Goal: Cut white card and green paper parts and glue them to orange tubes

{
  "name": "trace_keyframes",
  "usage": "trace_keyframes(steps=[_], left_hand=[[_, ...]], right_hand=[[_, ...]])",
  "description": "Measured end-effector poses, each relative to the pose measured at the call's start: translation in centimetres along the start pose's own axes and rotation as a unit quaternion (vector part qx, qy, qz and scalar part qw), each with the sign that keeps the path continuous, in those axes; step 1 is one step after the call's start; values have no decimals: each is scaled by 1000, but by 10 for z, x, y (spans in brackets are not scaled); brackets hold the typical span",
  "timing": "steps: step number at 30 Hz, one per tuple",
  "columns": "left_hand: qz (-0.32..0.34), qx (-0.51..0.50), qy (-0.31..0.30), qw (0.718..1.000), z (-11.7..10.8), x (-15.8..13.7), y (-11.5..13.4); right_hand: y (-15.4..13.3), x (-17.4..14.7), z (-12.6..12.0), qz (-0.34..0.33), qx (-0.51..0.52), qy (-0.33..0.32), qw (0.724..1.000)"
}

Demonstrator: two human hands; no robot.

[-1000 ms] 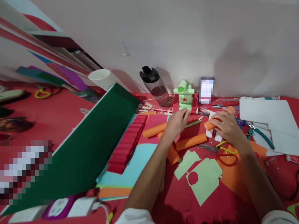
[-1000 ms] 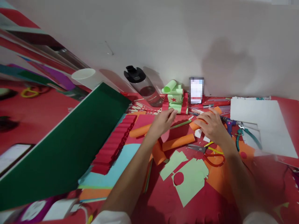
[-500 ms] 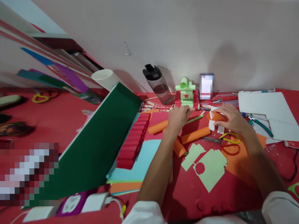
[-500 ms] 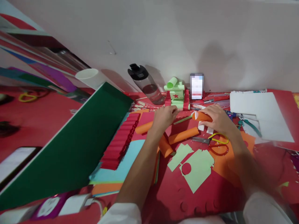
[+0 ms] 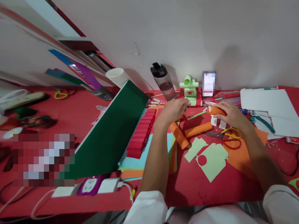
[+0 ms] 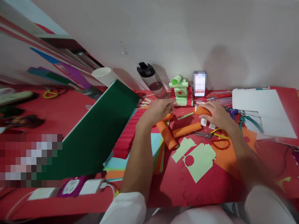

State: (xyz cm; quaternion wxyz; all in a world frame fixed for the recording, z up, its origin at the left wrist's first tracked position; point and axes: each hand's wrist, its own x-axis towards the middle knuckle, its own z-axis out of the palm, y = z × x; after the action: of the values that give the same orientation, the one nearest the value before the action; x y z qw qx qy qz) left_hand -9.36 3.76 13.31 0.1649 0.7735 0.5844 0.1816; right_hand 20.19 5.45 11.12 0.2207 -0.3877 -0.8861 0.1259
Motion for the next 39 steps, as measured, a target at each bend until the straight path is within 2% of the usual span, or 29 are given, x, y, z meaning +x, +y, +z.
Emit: trace_keyframes(steps=[3, 6, 10, 14, 17, 20, 25, 29, 32, 36, 39], left_hand=[[26, -19, -76, 997, -3, -6, -9], [3, 16, -130, 991, -6, -11, -10], [-72, 43, -150, 985, -9, -14, -11], [-159, 98, -163, 969, -5, -15, -28], [-233, 123, -209, 942, 1, -13, -44], [-250, 115, -244, 930, 5, -9, -51], [-218, 114, -229, 942, 5, -7, -50], [-156, 85, -149, 973, 1, -9, -51], [-83, 46, -106, 990, -2, -10, -48], [26, 24, -86, 996, 2, -7, -27], [90, 46, -65, 993, 12, -2, -1]], right_hand=[[-9, 5, 21, -35, -38, -34, 998], [-14, 6, 38, -65, -52, -89, 993], [2, 0, 39, -54, -87, -145, 984], [24, -6, 33, -19, -147, -139, 979], [27, -6, 35, -13, -142, -135, 981], [21, -3, 39, -19, -110, -145, 983], [14, 0, 40, -23, -44, -154, 987], [12, 0, 32, -3, 2, -153, 988], [7, 0, 21, 24, 48, -117, 992], [-9, 1, 10, 58, 143, -64, 986], [-20, 2, 15, 97, 221, -29, 970]])
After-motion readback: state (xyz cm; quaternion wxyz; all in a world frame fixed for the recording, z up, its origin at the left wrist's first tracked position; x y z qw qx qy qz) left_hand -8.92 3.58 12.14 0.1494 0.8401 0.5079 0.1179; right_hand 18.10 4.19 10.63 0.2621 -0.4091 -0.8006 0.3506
